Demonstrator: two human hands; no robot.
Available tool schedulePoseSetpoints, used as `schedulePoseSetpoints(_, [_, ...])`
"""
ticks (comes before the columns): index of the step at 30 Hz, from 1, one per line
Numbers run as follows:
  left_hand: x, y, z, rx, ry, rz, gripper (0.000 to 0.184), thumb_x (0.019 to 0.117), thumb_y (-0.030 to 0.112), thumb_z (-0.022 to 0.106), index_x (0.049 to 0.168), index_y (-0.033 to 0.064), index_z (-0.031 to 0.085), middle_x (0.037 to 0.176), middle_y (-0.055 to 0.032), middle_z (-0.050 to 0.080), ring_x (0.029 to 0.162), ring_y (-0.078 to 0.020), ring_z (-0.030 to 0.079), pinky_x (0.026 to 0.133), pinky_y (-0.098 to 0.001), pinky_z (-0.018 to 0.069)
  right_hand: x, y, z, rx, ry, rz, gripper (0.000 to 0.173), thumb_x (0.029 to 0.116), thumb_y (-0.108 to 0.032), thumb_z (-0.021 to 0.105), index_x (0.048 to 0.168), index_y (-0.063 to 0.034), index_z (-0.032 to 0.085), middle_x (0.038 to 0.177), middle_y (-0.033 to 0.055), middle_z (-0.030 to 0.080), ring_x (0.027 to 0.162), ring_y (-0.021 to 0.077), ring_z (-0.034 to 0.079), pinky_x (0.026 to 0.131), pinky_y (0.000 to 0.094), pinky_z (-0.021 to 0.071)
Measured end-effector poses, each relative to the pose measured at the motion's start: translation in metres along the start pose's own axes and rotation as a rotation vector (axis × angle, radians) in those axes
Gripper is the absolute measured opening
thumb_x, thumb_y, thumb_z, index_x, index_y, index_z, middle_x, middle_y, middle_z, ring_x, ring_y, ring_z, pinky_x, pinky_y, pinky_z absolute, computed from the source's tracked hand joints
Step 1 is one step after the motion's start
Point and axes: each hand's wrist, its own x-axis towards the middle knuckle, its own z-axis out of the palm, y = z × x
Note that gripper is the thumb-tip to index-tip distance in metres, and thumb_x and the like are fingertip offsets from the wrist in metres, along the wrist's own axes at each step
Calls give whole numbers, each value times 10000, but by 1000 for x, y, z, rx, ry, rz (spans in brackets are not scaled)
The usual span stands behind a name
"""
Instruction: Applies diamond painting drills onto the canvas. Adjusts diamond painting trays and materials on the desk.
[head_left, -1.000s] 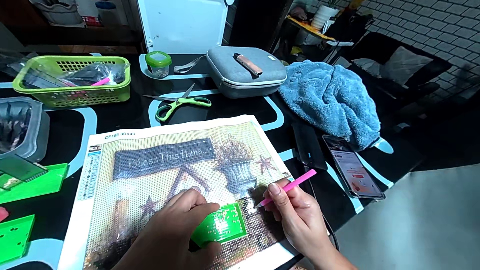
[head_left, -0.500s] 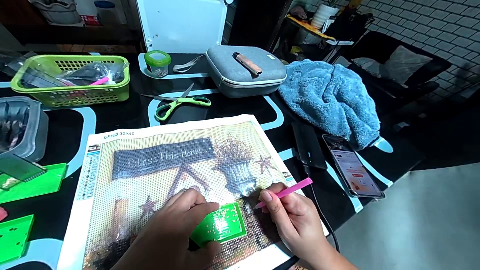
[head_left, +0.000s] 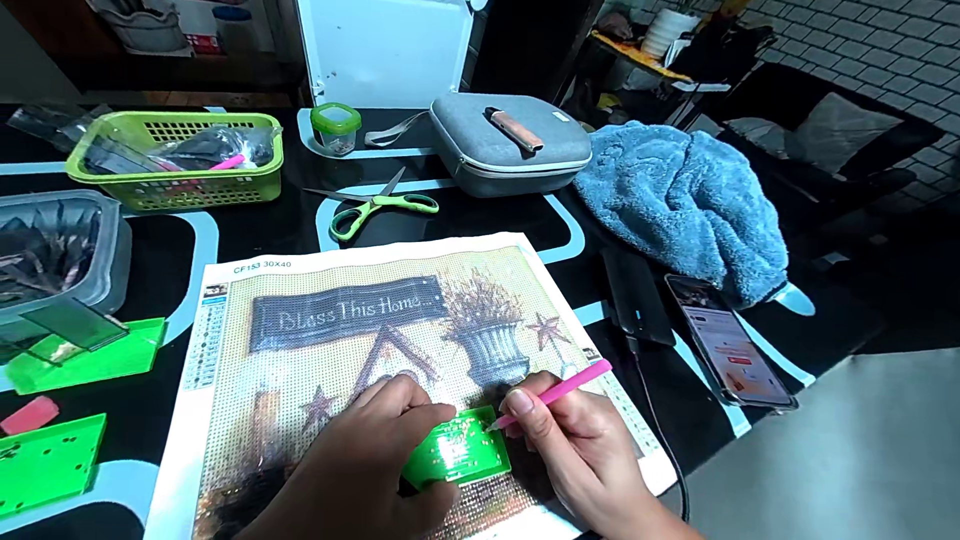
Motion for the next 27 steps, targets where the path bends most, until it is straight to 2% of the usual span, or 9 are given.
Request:
schedulePoseSetpoints(8, [0, -1, 2, 10, 14, 12, 481, 827, 504, 690, 1183, 187, 755, 976, -24, 670, 847, -132, 648, 691, -254, 549, -1, 0, 1, -53, -1, -12, 342, 1105, -263, 476, 919, -34, 648, 755, 4, 633, 675, -14, 592, 619, 137, 499])
schedulePoseSetpoints(12, [-1, -2, 2, 27, 14, 19, 478, 829, 509, 683, 1179, 192, 754, 974, -19, 671, 844, -135, 648, 691, -262, 547, 0, 2, -1, 6, 24, -3, 328, 1107, -252, 472, 934, -42, 653, 772, -14, 650, 687, -30, 603, 624, 122, 506])
schedulePoseSetpoints(15, [-1, -1, 1, 22, 8, 12, 478, 823, 503, 697, 1181, 191, 753, 985, -20, 676, 858, -137, 651, 707, -266, 551, -1, -1, -7, 88, 86, 77, 306, 1105, -255, 475, 935, -80, 659, 775, -49, 656, 672, -37, 603, 610, 123, 509])
schedulePoseSetpoints(19, [0, 0, 0, -4, -1, -3, 485, 805, 476, 721, 1187, 179, 756, 995, -25, 682, 866, -147, 657, 711, -281, 562, -4, -1, -21, 145, 199, 207, 284, 1093, -245, 487, 901, -132, 664, 751, -75, 668, 603, -41, 591, 536, 100, 481])
schedulePoseSetpoints(27, [0, 0, -1, -4, -16, -6, 485, 807, 465, 720, 1192, 172, 754, 985, -26, 671, 860, -143, 649, 709, -272, 553, -11, 7, -20, 19, 208, 154, 278, 1094, -247, 488, 903, -124, 648, 729, -93, 632, 611, -58, 565, 563, 97, 472])
